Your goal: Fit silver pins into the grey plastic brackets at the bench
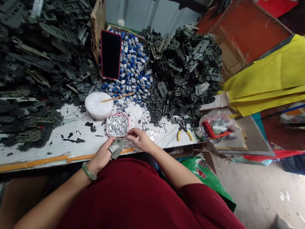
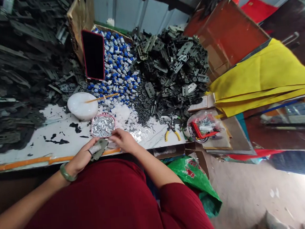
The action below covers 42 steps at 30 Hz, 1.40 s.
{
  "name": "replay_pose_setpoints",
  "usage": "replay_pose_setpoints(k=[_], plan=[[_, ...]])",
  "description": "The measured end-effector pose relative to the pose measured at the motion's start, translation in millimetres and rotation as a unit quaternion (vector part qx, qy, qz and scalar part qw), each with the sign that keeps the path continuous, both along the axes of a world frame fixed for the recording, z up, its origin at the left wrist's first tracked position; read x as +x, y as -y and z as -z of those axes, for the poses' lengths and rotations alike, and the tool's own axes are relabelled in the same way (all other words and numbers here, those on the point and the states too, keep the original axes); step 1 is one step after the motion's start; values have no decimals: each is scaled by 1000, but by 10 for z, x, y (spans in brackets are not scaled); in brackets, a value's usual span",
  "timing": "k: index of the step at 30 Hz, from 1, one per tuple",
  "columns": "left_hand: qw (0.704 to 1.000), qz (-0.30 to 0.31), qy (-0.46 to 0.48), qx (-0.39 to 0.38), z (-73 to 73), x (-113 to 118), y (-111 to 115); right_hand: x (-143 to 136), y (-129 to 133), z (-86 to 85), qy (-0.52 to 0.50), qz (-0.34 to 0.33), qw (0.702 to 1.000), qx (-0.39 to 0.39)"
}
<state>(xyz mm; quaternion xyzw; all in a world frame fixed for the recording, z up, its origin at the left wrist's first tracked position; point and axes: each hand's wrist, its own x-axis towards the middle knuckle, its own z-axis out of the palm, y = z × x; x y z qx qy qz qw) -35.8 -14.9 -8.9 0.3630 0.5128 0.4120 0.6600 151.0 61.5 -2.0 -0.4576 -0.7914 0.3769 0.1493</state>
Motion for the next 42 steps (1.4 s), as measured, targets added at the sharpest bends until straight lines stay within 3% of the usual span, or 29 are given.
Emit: replay_pose_setpoints(k=[1,3,6,10,13,17,20,23,26,28,29,30,32,34,35,38,42], plan=[[1000,-9,17,-16,-13,-4,-6,139,-89,-15,61,60,996,9],[996,-36,60,-51,-29,-4,-23,420,-269,-30,203,198,957,55],[988,-65,108,-87,-30,20,-46,718,-453,13,325,249,910,71],[982,-63,134,-117,-17,49,-55,825,-509,122,347,201,910,105],[976,-65,164,-124,3,41,-52,804,-492,159,324,202,916,121],[966,-75,199,-144,17,28,-80,583,-353,160,181,180,959,119],[955,-78,231,-167,1,37,-136,228,-134,153,26,34,990,135],[955,-85,242,-151,-20,33,-173,-107,51,135,-16,-99,981,167],[983,-55,156,-79,-38,-19,-143,-261,100,103,0,-91,983,159],[999,-3,7,41,-56,-75,-96,-277,77,69,-20,-56,993,99],[988,25,-92,122,-66,-105,-73,-274,60,48,-43,-36,997,49],[957,50,-197,208,-77,-132,-52,-269,43,26,-74,-16,997,-13],[849,86,-379,359,-97,-177,-26,-261,19,-22,-140,20,978,-152],[744,98,-486,449,-114,-206,-20,-261,12,-64,-188,39,947,-257],[708,97,-514,475,-122,-217,-24,-263,15,-82,-198,39,937,-286],[655,92,-550,510,-144,-237,-46,-262,41,-119,-183,29,937,-297],[642,112,-547,525,-161,-258,-62,-245,81,-143,-126,34,958,-256]])
